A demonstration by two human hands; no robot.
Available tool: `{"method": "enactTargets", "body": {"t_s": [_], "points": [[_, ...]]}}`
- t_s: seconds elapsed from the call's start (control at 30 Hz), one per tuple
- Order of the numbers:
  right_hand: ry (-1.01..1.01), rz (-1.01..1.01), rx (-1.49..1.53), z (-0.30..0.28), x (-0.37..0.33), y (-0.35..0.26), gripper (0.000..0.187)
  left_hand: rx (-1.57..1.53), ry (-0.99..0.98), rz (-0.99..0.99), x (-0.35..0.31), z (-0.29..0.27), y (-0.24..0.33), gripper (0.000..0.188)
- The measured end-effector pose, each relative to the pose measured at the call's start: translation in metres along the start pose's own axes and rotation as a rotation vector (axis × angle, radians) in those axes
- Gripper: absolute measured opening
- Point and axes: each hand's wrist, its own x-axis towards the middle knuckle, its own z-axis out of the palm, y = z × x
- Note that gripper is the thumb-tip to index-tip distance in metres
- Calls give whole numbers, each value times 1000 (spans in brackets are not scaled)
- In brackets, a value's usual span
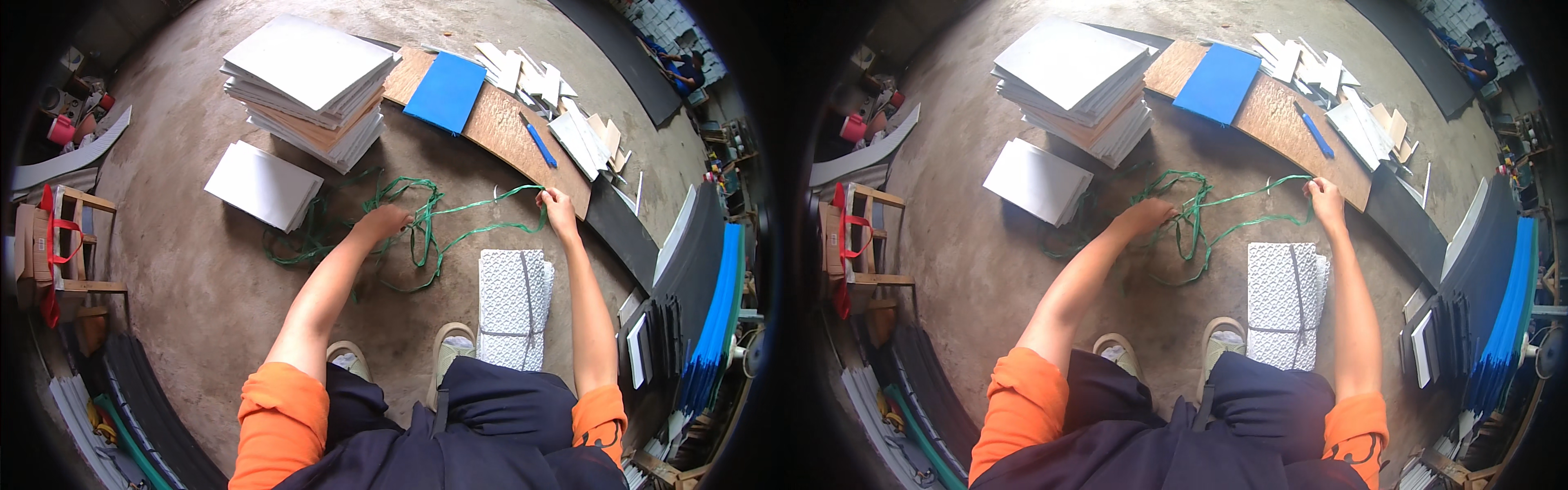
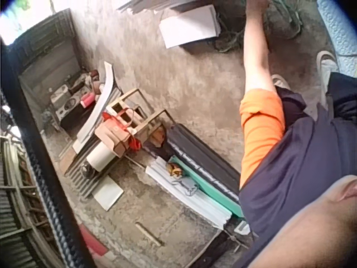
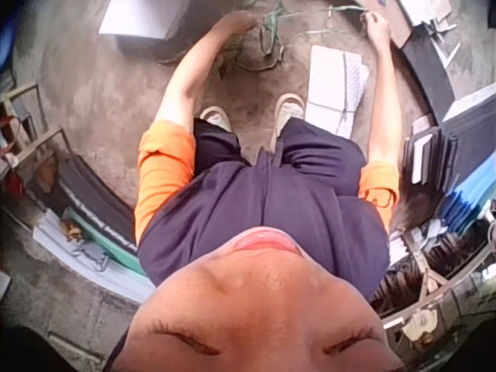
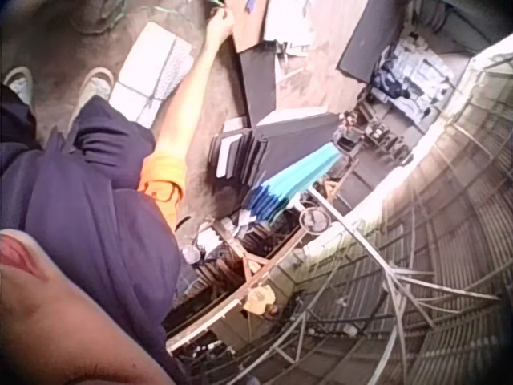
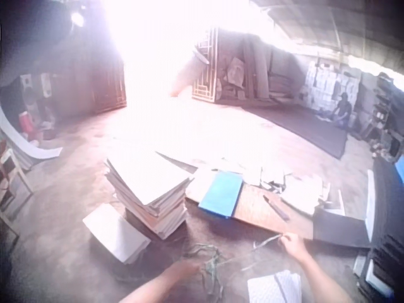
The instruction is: The person untangles a bundle of green straps by hand, repeatedly pulling and separating loops. They work over a cluttered workshop floor with stacks of boards and tools nearby, occasionally adjusting the strap bundle to isolate knots.
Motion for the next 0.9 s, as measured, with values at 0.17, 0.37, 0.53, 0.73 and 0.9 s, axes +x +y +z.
{"method": "enactTargets", "body": {"t_s": [0.17, 0.37, 0.53, 0.73, 0.9], "points": [[80, 87, -683, 30, -21, -23, 43, -20, 279, 66, -18, -34, 21, 33], [-178, -648, -526, 98, -38, -113, 68, -65, 491, 97, -36, -89, 47, 31], [-277, -768, -309, 123, -44, -165, 26, -43, 604, 94, -48, -103, 50, 25], [-226, -702, -46, 119, -37, -166, 11, -215, 615, 12, -69, -125, 48, 21], [37, -491, -71, 86, -3, -126, 19, -235, 799, -197, -93, -134, -9, 26]]}}
